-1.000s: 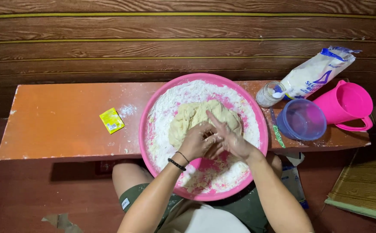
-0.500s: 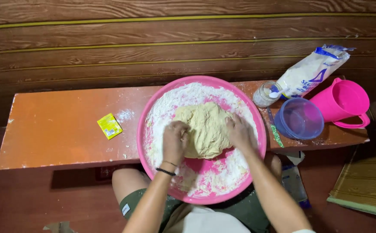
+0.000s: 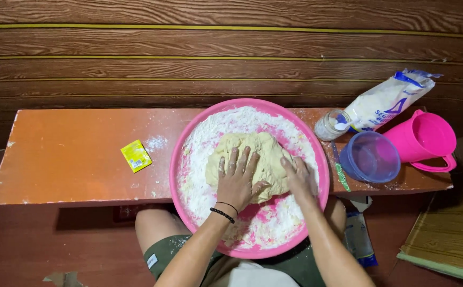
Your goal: The person is kneading a large piece of dough in a pink bowl filled with flour on a low wooden table.
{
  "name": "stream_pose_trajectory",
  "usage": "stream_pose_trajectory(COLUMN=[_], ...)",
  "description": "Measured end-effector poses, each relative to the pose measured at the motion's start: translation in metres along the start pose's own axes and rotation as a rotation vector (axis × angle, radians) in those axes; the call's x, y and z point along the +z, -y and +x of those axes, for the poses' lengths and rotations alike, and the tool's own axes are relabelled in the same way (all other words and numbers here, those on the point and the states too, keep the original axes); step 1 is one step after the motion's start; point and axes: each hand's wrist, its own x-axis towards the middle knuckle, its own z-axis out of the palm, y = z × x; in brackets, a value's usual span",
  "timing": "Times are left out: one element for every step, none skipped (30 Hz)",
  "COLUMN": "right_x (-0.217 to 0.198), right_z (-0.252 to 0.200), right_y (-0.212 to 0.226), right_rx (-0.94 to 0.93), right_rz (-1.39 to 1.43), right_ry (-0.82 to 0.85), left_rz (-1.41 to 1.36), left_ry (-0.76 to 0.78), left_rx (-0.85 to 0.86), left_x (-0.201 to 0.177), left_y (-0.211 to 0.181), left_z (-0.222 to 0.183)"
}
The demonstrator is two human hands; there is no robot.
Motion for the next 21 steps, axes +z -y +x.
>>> stream_pose_trajectory(right_x=[0.015, 0.029, 0.044, 0.047, 0.049, 0.051, 0.035, 0.015, -0.007, 0.013, 0.034, 0.054, 0.067, 0.08, 0.091, 0.088, 0.083, 0.079, 0.082, 0.086, 0.092], right_z=[0.007, 0.013, 0.02, 0.031, 0.04, 0.049, 0.018, -0.022, -0.07, -0.061, -0.056, -0.05, -0.043, -0.035, -0.026, -0.024, -0.02, -0.015, -0.008, -0.001, 0.002], right_y=[-0.012, -0.024, -0.036, -0.036, -0.038, -0.04, 0.019, 0.07, 0.113, 0.11, 0.105, 0.1, 0.091, 0.083, 0.074, 0.067, 0.061, 0.054, 0.049, 0.043, 0.036], right_rx=[-0.003, 0.016, 0.035, 0.032, 0.035, 0.038, 0.038, -0.097, -0.231, -0.23, -0.487, -0.735, -0.73, -0.801, -0.872, -0.866, -0.858, -0.849, -0.847, -0.814, -0.778], right_rz=[-0.001, 0.118, 0.24, 0.242, 0.227, 0.211, 0.213, 0.244, 0.275, 0.279, -0.065, -0.417, -0.414, -0.462, -0.514, -0.514, -0.491, -0.467, -0.467, -0.493, -0.514], right_ry=[0.0, -0.068, -0.137, -0.139, -0.137, -0.135, -0.137, -0.062, 0.013, 0.011, -0.175, -0.358, -0.364, -0.378, -0.392, -0.399, -0.279, -0.16, -0.165, -0.155, -0.14], left_rz=[0.0, -0.022, -0.043, -0.041, -0.037, -0.033, -0.032, -0.012, 0.009, 0.012, -0.036, -0.084, -0.08, -0.11, -0.141, -0.139, -0.126, -0.113, -0.113, -0.194, -0.271], left_ry=[-0.002, 0.005, 0.012, 0.008, 0.01, 0.012, 0.011, 0.014, 0.019, 0.02, 0.06, 0.1, 0.101, 0.155, 0.21, 0.21, 0.186, 0.162, 0.16, 0.106, 0.056], left_rx=[-0.002, -0.016, -0.027, -0.025, -0.031, -0.037, -0.034, -0.055, -0.075, -0.073, -0.088, -0.104, -0.097, -0.107, -0.115, -0.106, -0.135, -0.164, -0.159, -0.192, -0.227], left_x=[-0.003, -0.005, -0.008, -0.008, -0.007, -0.006, -0.003, 0.0, 0.003, -0.001, -0.004, -0.007, -0.017, -0.028, -0.038, -0.041, -0.043, -0.045, -0.049, -0.053, -0.057], left_y=[-0.001, -0.003, -0.004, -0.004, -0.005, -0.006, -0.006, -0.007, -0.007, -0.005, -0.004, -0.003, -0.002, -0.001, -0.001, 0.003, 0.006, 0.009, 0.021, 0.034, 0.048], left_z=[0.0, 0.0, 0.0, 0.001, 0.001, 0.001, 0.002, 0.002, 0.002, 0.006, 0.006, 0.006, 0.003, 0.001, 0.0, -0.008, -0.014, -0.02, -0.024, -0.028, -0.036])
